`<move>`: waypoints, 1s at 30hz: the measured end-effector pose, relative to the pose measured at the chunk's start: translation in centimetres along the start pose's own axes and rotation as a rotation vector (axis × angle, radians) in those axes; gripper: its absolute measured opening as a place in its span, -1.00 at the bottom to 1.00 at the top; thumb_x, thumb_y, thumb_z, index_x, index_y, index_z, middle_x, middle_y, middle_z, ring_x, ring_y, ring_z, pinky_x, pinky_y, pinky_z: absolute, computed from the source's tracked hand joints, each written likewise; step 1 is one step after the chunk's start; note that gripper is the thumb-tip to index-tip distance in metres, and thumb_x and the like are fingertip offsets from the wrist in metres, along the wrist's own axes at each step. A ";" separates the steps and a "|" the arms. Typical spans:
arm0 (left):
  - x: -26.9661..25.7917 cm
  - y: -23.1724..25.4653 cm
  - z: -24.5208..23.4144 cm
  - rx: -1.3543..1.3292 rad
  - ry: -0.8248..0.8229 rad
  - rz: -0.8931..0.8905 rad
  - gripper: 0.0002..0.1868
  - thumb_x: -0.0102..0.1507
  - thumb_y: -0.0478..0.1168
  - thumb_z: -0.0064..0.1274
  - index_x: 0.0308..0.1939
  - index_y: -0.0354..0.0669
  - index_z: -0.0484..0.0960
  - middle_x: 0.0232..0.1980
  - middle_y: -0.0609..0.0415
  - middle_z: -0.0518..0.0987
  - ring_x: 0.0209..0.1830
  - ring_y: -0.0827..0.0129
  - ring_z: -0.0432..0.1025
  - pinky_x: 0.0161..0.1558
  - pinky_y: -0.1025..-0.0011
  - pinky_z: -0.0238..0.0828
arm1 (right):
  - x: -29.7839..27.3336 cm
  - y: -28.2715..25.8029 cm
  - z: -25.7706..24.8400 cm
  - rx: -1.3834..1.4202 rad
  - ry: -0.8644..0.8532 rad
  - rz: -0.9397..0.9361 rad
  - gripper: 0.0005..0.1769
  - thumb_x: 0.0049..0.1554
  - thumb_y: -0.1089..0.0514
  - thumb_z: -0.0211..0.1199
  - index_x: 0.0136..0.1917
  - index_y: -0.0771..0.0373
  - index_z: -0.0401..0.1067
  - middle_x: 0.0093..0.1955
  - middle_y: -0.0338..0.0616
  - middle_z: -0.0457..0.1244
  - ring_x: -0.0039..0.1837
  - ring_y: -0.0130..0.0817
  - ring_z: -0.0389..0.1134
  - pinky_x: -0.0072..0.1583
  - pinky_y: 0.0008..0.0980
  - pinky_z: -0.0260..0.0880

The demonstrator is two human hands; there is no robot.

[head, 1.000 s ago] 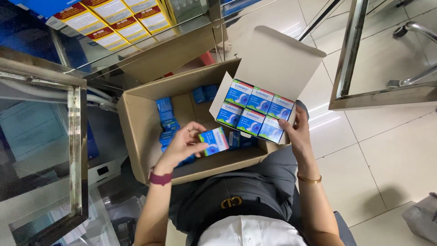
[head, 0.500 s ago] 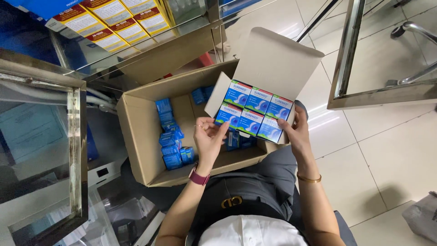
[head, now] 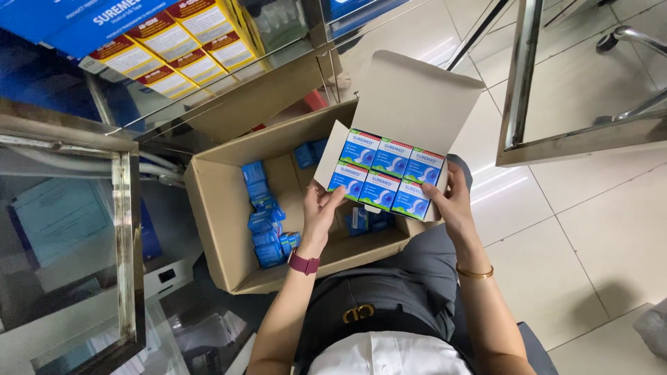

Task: The person sits on the floor and organizes small blue and white product boxes labeled 'SUREMED' from a large cardboard box into a smaller white box. They pick up the small boxes, arrange them neatly inside the white box, and then place the filled white box onto a glass shelf.

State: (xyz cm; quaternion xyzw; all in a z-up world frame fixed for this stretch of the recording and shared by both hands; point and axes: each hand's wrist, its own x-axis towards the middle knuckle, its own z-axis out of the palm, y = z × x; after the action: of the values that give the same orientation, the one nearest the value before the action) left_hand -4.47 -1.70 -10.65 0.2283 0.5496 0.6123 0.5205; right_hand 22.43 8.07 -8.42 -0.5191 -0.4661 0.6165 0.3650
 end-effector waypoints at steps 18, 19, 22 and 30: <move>0.0 -0.9 1.5 0.186 0.078 0.032 -0.56 0.47 -0.17 0.05 0.43 -0.13 0.52 0.05 -0.04 0.49 -0.11 0.40 0.23 -0.08 0.46 0.21 | -0.2 0.2 -1.5 0.903 0.047 0.205 -0.38 0.31 0.07 0.14 0.59 0.19 0.13 0.48 -0.11 0.19 0.45 -0.30 0.19 0.43 -0.33 0.19; 0.3 -0.6 1.8 0.183 0.077 0.037 -0.56 0.47 -0.17 0.05 0.43 -0.13 0.52 0.05 -0.04 0.49 -0.11 0.40 0.23 -0.08 0.46 0.21 | 0.3 0.4 -0.8 0.901 0.045 0.200 -0.38 0.31 0.07 0.14 0.59 0.19 0.13 0.48 -0.11 0.19 0.45 -0.30 0.19 0.43 -0.33 0.19; 0.3 0.5 2.7 0.145 0.072 0.169 -0.51 0.42 -0.26 0.06 0.45 -0.11 0.39 0.26 0.09 0.51 0.00 0.55 0.39 0.00 0.63 0.37 | 0.9 0.3 1.3 0.455 0.064 -0.140 -0.23 0.19 0.31 0.25 0.60 0.26 0.05 0.47 -0.06 0.18 0.45 -0.32 0.25 0.45 -0.35 0.26; 0.2 -3.5 3.1 -0.342 0.323 -0.007 -0.18 0.32 -0.32 0.23 0.56 -0.04 0.10 0.08 0.02 0.24 0.12 0.39 0.34 0.09 0.31 0.44 | 2.0 -0.9 2.8 0.164 0.096 -0.253 -0.57 0.16 0.45 0.28 0.27 0.29 0.30 0.28 -0.03 0.28 0.30 -0.30 0.33 0.26 -0.35 0.40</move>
State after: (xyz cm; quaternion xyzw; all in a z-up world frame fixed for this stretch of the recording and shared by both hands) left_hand -0.56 -0.72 -13.04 0.0338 0.5148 0.7234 0.4589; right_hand 19.22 9.64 -8.10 -0.4536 -0.4576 0.5763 0.5028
